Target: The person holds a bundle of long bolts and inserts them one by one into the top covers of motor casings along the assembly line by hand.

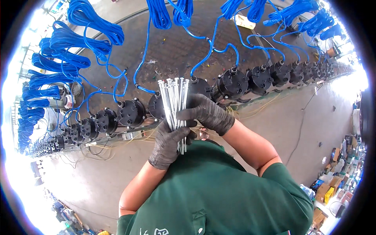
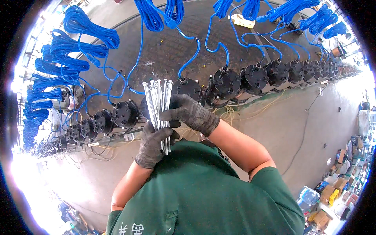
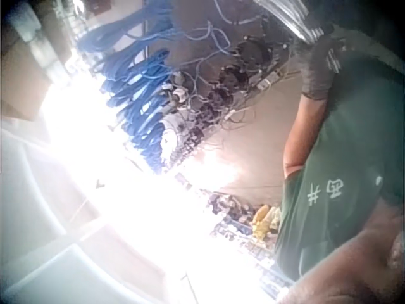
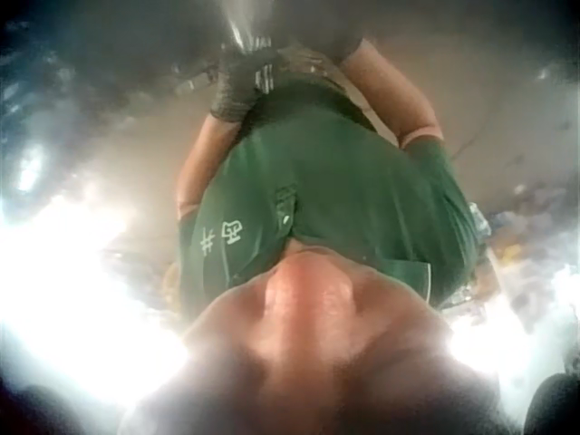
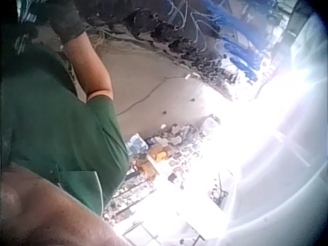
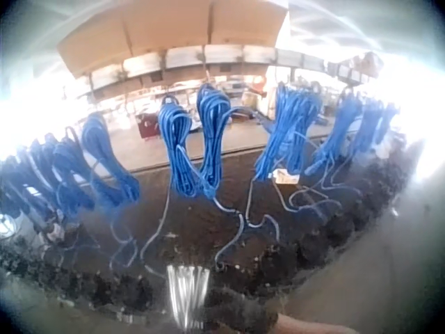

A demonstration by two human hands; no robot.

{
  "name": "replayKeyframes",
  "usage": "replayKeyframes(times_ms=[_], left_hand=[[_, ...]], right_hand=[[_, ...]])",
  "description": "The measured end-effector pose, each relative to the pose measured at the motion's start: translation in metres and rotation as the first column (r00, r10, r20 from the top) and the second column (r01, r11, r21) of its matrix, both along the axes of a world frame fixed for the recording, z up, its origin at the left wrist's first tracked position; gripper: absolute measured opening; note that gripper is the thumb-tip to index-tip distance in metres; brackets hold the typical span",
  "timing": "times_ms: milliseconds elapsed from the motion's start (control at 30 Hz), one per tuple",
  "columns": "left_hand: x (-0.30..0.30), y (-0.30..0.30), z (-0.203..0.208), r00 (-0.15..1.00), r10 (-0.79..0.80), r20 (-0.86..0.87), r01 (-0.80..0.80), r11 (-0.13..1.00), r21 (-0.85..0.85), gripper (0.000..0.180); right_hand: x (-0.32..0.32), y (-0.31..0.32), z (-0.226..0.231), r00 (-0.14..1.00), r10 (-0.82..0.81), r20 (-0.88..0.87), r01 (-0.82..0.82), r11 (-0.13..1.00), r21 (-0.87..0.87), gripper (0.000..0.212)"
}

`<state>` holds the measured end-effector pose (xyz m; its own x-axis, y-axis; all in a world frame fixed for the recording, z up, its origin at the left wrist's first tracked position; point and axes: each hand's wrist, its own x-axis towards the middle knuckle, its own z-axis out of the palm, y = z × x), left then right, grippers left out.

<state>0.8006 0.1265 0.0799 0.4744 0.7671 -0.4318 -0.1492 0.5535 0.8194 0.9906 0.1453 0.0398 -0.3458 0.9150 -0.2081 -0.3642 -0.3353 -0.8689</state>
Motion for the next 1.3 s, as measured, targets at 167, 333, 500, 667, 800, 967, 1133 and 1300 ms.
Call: replayKeyframes(times_ms=[167,333,500,667,800,967,1133,1300], left_hand=[[0.001,-0.002,-0.008,0.999,-0.011,0.032,0.011,1.000,0.003,0.037],[0.006,-0.002,-0.011,0.999,-0.023,-0.042,0.024,0.999,0.024,0.038],[0.008,-0.003,-0.010,0.994,-0.069,-0.079,0.070,0.997,0.022,0.034],[0.019,-0.008,-0.011,0.998,-0.042,-0.038,0.042,0.999,-0.001,0.037],[0.029,-0.010,-0.008,0.998,-0.061,-0.035,0.060,0.997,-0.038,0.041],[0.031,-0.011,-0.021,0.994,-0.102,-0.045,0.101,0.995,-0.025,0.042],[0.046,-0.013,-0.013,0.983,-0.139,-0.118,0.142,0.990,0.024,0.048],[0.062,-0.011,-0.006,0.996,-0.084,0.001,0.084,0.993,-0.086,0.050]], right_hand=[[-0.005,-0.009,-0.003,0.995,-0.095,-0.038,0.094,0.995,-0.035,0.038],[-0.003,-0.016,-0.005,0.972,-0.235,0.000,0.235,0.972,-0.021,0.033],[0.011,-0.024,-0.018,0.960,-0.281,0.006,0.280,0.953,-0.116,0.037],[0.028,-0.034,-0.016,0.969,-0.248,-0.003,0.245,0.960,-0.134,0.038],[0.034,-0.043,-0.032,0.949,-0.306,-0.074,0.289,0.940,-0.179,0.029],[0.040,-0.053,-0.028,0.971,-0.224,0.086,0.217,0.973,0.080,0.026],[0.047,-0.057,-0.019,0.984,-0.143,0.105,0.144,0.990,-0.005,0.023],[0.054,-0.061,-0.028,0.901,-0.404,-0.156,0.368,0.905,-0.215,0.022]])
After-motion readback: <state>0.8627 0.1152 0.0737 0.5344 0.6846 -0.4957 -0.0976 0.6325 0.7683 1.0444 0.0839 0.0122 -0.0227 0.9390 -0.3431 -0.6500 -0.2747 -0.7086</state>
